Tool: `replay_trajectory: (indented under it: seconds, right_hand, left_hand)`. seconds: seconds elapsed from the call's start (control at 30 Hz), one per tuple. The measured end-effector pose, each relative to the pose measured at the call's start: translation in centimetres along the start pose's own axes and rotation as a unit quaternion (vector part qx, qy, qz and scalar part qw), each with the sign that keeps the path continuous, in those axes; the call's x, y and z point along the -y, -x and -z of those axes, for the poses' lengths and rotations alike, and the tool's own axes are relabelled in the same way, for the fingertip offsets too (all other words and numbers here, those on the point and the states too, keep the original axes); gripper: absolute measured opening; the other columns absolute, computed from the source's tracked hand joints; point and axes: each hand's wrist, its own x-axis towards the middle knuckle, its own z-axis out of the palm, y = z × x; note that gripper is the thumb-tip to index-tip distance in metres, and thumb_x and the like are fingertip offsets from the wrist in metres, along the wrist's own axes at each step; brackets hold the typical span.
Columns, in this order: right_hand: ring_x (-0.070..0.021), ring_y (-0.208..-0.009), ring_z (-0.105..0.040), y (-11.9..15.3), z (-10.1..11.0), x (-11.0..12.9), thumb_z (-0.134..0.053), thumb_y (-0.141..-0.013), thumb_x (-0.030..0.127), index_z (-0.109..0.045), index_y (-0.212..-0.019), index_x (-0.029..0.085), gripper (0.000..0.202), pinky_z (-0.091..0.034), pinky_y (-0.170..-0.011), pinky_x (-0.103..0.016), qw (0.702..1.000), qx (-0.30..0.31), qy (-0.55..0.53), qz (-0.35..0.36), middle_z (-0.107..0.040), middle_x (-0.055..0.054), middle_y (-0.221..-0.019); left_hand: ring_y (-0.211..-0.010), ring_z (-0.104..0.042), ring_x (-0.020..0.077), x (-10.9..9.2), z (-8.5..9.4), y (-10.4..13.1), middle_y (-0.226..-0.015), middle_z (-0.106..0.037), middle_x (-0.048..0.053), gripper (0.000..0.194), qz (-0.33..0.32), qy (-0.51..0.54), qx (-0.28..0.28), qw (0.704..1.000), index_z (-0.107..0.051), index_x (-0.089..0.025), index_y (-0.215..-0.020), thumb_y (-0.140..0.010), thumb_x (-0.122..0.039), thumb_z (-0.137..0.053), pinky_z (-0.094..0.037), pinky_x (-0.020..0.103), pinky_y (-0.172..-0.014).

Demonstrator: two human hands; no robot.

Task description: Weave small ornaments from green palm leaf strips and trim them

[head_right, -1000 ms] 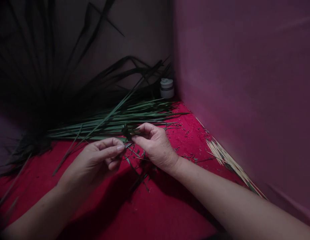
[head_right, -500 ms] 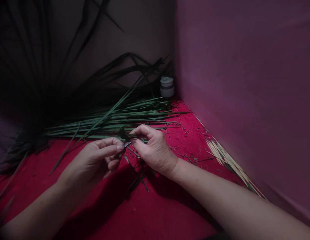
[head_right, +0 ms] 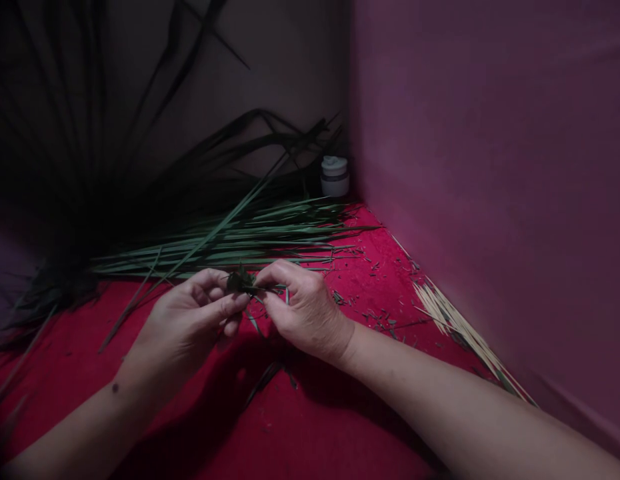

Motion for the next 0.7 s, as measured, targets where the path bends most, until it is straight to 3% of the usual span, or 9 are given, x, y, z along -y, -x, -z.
replay_trajectory:
  seconds: [0.2, 0.4, 0.53, 0.7]
  right_hand:
    - [-0.0152, -0.081, -0.061, 0.03, -0.2, 0.17, -0.052, -0.076, 0.005, -0.062, -0.083, 0.02, 0.019, -0.048, -0.076, -0.029, 1.0, -0.005, -0.023, -0.008, -0.065, -0.002, -0.083]
    - [-0.0157, -0.089, -0.063, 0.04, -0.26, 0.16, -0.053, -0.078, 0.006, -0.067, -0.097, 0.022, 0.029, -0.049, -0.083, -0.031, 0.998, -0.01, -0.053, -0.012, -0.068, -0.003, -0.094]
    - [-0.0162, -0.089, -0.062, 0.06, -0.29, -0.06, -0.054, -0.078, 0.006, -0.068, -0.099, 0.02, 0.029, -0.049, -0.082, -0.031, 1.0, 0.003, -0.027, 0.007, -0.067, -0.004, -0.093]
    - [-0.016, -0.091, -0.062, -0.1, -0.26, 0.04, -0.054, -0.078, 0.005, -0.069, -0.096, 0.02, 0.028, -0.048, -0.083, -0.031, 0.998, -0.027, -0.034, -0.052, -0.067, -0.004, -0.095]
  left_hand:
    - [-0.041, -0.054, 0.007, 0.26, -0.35, -0.1, -0.059, -0.052, -0.01, 0.036, -0.094, -0.057, -0.07, 0.991, -0.045, -0.02, -0.078, -0.061, -0.022, -0.077, -0.041, 0.017, -0.037]
    - [-0.039, -0.052, 0.0076, 0.32, -0.37, 0.24, -0.059, -0.052, -0.009, 0.032, -0.149, -0.106, -0.074, 0.98, -0.044, -0.021, -0.079, -0.064, -0.019, -0.073, -0.04, 0.019, -0.035]
    - [-0.038, -0.05, 0.0072, 0.44, -0.38, 0.29, -0.058, -0.05, -0.01, 0.032, -0.15, -0.11, -0.067, 0.98, -0.044, -0.021, -0.081, -0.066, -0.018, -0.072, -0.038, 0.018, -0.034]
    - [-0.05, -0.054, 0.0069, 0.43, -0.17, -0.16, -0.07, -0.058, -0.006, 0.035, -0.12, -0.061, -0.053, 0.99, -0.049, -0.02, -0.089, -0.065, -0.021, -0.075, -0.044, 0.018, -0.044]
